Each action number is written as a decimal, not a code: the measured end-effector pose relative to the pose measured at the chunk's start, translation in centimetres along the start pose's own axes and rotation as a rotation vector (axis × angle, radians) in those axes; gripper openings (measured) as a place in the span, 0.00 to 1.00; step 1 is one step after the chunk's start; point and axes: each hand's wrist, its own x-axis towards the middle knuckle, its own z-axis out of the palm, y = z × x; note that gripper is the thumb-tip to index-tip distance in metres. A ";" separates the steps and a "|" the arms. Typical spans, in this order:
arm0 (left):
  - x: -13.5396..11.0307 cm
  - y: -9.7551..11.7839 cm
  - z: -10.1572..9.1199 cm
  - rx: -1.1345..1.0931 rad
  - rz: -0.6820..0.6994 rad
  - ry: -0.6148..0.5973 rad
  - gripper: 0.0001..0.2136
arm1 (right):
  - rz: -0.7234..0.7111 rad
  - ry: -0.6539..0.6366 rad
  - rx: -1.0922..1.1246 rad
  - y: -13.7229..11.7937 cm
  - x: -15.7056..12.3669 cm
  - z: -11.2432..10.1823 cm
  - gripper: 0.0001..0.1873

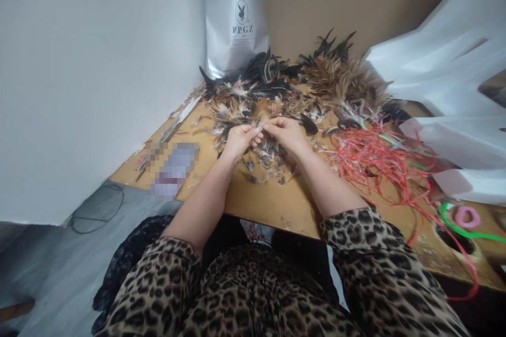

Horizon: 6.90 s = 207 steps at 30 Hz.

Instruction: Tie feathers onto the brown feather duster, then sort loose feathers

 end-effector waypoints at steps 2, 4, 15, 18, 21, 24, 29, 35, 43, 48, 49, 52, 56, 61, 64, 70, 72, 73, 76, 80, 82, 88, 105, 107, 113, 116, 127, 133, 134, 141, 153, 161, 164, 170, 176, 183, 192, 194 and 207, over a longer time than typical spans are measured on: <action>0.3 0.0 -0.4 -0.087 0.001 0.070 0.09 | -0.061 -0.118 -0.308 -0.8 -0.4 -0.7 0.09; 0.6 -0.1 -0.8 -0.177 0.006 0.117 0.09 | -0.121 -0.281 -0.685 -1.8 -0.9 -1.2 0.07; 0.8 -0.2 -0.9 -0.244 -0.044 0.177 0.08 | -0.236 -0.516 -1.326 -2.1 -3.0 1.8 0.16; 0.8 0.0 -0.8 -0.260 -0.041 0.186 0.09 | -0.223 -0.504 -1.282 -1.9 -2.7 1.5 0.14; 0.7 0.2 -0.8 -0.286 -0.048 0.207 0.08 | -0.170 -0.453 -1.095 -1.3 -1.8 0.4 0.10; 0.7 0.3 -0.8 -0.329 -0.055 0.195 0.07 | -0.072 -0.404 -0.674 0.0 -0.7 -1.0 0.07; 0.5 0.3 -0.7 -0.358 -0.099 0.147 0.05 | 0.155 -0.252 -0.098 2.6 0.6 -2.0 0.10; 0.5 0.0 -0.6 -0.364 -0.139 0.090 0.05 | 0.237 -0.118 0.202 3.2 1.0 -1.6 0.11; 0.5 -0.4 -0.7 -0.434 -0.217 -0.051 0.01 | 0.256 0.049 0.430 1.7 0.8 -0.6 0.15; 0.3 -0.3 -0.4 -0.440 -0.286 -0.099 0.02 | 0.196 0.127 0.360 1.2 0.3 0.3 0.14; 0.2 -0.3 -0.4 -0.436 -0.295 -0.102 0.02 | 0.171 0.142 0.335 1.1 0.2 0.5 0.14; 0.0 -0.2 -0.2 -0.414 -0.300 -0.138 0.02 | 0.114 0.167 0.241 0.9 0.0 0.8 0.13; -0.2 0.1 -0.1 -0.409 -0.299 -0.165 0.03 | 0.100 0.153 0.252 1.1 0.0 0.9 0.12; -0.3 0.7 0.1 -0.502 -0.334 -0.103 0.07 | 0.205 0.070 0.478 1.1 0.0 1.0 0.11; -0.3 1.0 0.1 -0.543 -0.334 -0.067 0.06 | 0.296 -0.020 0.615 0.8 -0.1 1.0 0.12; -0.5 0.9 -0.1 -0.589 -0.337 -0.109 0.08 | 0.383 -0.244 0.863 0.7 -0.4 0.9 0.10; -0.5 0.9 -0.1 -0.606 -0.351 -0.145 0.09 | 0.384 -0.279 0.897 0.8 -0.4 0.9 0.10; -0.5 0.8 -0.1 -0.605 -0.355 -0.159 0.09 | 0.382 -0.285 0.902 0.8 -0.4 0.9 0.11; -0.3 0.6 -0.2 -0.559 -0.336 -0.189 0.07 | 0.369 -0.264 0.883 0.9 -0.3 1.0 0.13; 0.0 -0.1 -0.4 -0.436 -0.226 -0.156 0.03 | 0.343 -0.149 0.779 0.8 0.0 0.9 0.17; 0.1 -0.4 -0.4 -0.368 -0.182 -0.124 0.02 | 0.315 -0.076 0.717 0.8 0.1 0.8 0.18; -0.1 -0.3 0.0 -0.234 -0.197 -0.122 0.04 | 0.249 0.033 0.591 1.3 0.2 1.0 0.20; 0.2 -0.1 -0.4 -0.415 -0.224 -0.013 0.05 | 0.416 -0.058 0.893 1.2 0.6 -0.7 0.08; 0.3 -0.1 -0.4 -0.449 -0.243 -0.028 0.05 | 0.424 -0.025 0.947 1.2 0.8 -0.8 0.05; 0.3 -0.3 -0.3 -0.470 -0.249 -0.031 0.04 | 0.398 0.092 1.068 1.1 0.6 0.3 0.06; 0.3 -0.4 -0.2 -0.462 -0.244 -0.038 0.04 | 0.361 0.049 1.015 1.1 0.2 1.3 0.08; 0.0 -0.3 0.5 -0.423 -0.253 0.063 0.04 | 0.217 0.095 0.546 1.9 -0.5 3.0 0.15; 0.0 -0.4 0.5 -0.385 -0.210 0.051 0.05 | 0.216 0.044 0.545 1.7 -0.6 3.0 0.16; 0.0 -0.5 0.5 -0.380 -0.208 0.047 0.05 | 0.219 0.038 0.543 1.7 -0.6 3.0 0.16; 0.1 -0.7 0.2 -0.366 -0.182 0.034 0.07 | 0.281 -0.047 0.559 1.5 -0.5 2.2 0.15; -0.2 -0.3 0.0 -0.293 -0.239 -0.087 0.08 | 0.327 -0.055 0.626 0.1 -0.1 0.1 0.14; -0.3 -0.4 0.5 -0.267 -0.232 -0.096 0.06 | 0.282 0.013 0.527 0.5 -0.1 0.6 0.20; -0.4 -0.4 0.6 -0.242 -0.230 -0.092 0.05 | 0.254 0.006 0.503 0.6 -0.2 0.8 0.19; -0.4 -0.3 0.7 -0.245 -0.230 -0.076 0.06 | 0.182 0.059 0.428 1.0 -0.3 1.2 0.18; -0.3 -0.5 0.8 -0.283 -0.260 -0.056 0.03 | 0.032 0.146 0.280 1.6 -0.2 1.5 0.10; -0.2 -0.6 0.8 -0.304 -0.253 -0.040 0.04 | -0.045 0.147 0.203 1.6 -0.4 1.5 0.09; -0.2 -0.4 0.8 -0.166 -0.158 -0.074 0.07 | 0.087 0.067 0.353 1.5 -0.4 1.6 0.14; -0.2 -0.5 0.8 -0.155 -0.154 -0.109 0.09 | 0.080 0.087 0.351 1.7 -0.3 1.5 0.15; 0.1 -0.9 0.1 0.039 -0.025 -0.242 0.11 | 0.047 -0.098 0.244 1.2 -0.1 -0.1 0.18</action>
